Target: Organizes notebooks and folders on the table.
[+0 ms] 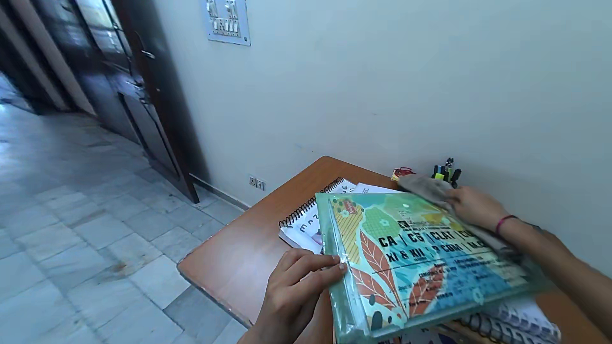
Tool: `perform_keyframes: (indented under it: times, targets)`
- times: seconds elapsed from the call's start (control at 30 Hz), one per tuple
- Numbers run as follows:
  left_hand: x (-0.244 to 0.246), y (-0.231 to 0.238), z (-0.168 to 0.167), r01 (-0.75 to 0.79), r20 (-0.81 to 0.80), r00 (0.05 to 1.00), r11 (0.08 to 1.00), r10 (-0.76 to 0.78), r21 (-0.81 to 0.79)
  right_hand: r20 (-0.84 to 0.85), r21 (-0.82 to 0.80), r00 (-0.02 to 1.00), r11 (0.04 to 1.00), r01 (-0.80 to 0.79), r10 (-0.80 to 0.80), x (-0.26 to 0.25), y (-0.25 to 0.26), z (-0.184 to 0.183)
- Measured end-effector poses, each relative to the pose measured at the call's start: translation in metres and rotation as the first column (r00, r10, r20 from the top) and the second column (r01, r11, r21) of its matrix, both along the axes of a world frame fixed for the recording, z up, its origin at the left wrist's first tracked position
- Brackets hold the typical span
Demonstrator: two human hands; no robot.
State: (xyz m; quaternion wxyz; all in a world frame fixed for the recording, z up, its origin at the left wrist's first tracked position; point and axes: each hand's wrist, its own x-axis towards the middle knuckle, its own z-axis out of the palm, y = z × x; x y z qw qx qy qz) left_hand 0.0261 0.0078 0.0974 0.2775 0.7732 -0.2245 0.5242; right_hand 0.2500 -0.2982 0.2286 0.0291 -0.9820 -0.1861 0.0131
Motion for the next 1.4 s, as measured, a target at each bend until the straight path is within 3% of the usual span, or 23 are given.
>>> perform_keyframes:
  times: [0.13, 0.27, 0.4, 0.5, 0.6, 0.67, 0.7, 0.8, 0.93, 1.03, 1.13, 1.2, 1.27, 1.4]
  targets:
    - [0.002, -0.002, 0.0, 0.035, -0.006, 0.999, 0.999, -0.035, -0.033, -0.109, -0.08, 0.961, 0.965, 0.248, -0.256, 0.01, -0.047, 0.0]
    - [0.005, -0.003, 0.0, 0.062, -0.017, 0.998, 0.997, -0.063, -0.054, -0.018, -0.128, 0.959, 0.952, 0.277, -0.282, -0.021, -0.015, 0.01]
    - [0.003, -0.004, 0.0, 0.064, -0.035, 0.997, 0.995, -0.067, -0.07, -0.035, -0.05, 0.999, 0.998, 0.037, -0.039, -0.082, 0.053, 0.021]
    - [0.0, -0.004, -0.001, 0.047, -0.057, 0.997, 0.996, -0.052, -0.076, 0.037, 0.078, 0.969, 0.966, -0.248, 0.246, -0.148, 0.097, 0.018]
    - [-0.003, -0.003, -0.001, 0.022, -0.058, 0.998, 0.999, -0.025, -0.047, 0.366, 0.093, 0.778, 0.811, -0.577, 0.511, -0.19, 0.115, -0.006]
    - [-0.006, -0.002, 0.0, 0.016, -0.06, 0.998, 1.0, -0.017, -0.015, 0.544, 0.058, 0.652, 0.752, -0.656, 0.528, -0.192, 0.112, -0.02]
    - [-0.007, -0.001, 0.0, 0.022, -0.064, 0.998, 1.0, -0.022, -0.006, 0.575, 0.078, 0.646, 0.753, -0.653, 0.501, -0.187, 0.106, -0.024]
    - [-0.006, -0.002, -0.001, 0.048, -0.058, 0.997, 0.999, -0.049, -0.023, 0.541, 0.123, 0.749, 0.845, -0.52, 0.382, -0.16, 0.065, -0.026]
    - [0.0, -0.001, 0.001, 0.036, -0.033, 0.999, 0.999, -0.037, -0.011, 0.317, 0.135, 0.947, 0.986, -0.097, 0.05, -0.106, -0.024, -0.012]
    - [0.001, -0.002, 0.002, 0.046, -0.034, 0.998, 0.999, -0.046, -0.01, 0.199, 0.106, 0.962, 0.98, 0.169, -0.188, -0.076, -0.078, -0.011]
    - [0.004, -0.002, 0.002, 0.055, -0.041, 0.998, 0.998, -0.056, -0.026, 0.232, 0.064, 0.938, 0.966, 0.249, -0.257, -0.087, -0.074, -0.008]
    - [0.004, -0.002, 0.003, 0.057, -0.044, 0.997, 0.998, -0.058, -0.024, 0.299, 0.077, 0.938, 0.984, 0.161, -0.177, -0.11, -0.047, -0.007]
    - [0.004, -0.001, 0.003, 0.05, -0.039, 0.998, 0.999, -0.051, -0.014, 0.385, 0.104, 0.923, 0.994, -0.03, -0.012, -0.137, -0.01, -0.01]
    - [0.003, 0.0, 0.001, 0.036, -0.04, 0.999, 0.999, -0.036, -0.001, 0.647, 0.09, 0.706, 0.891, -0.446, 0.288, -0.193, 0.072, -0.028]
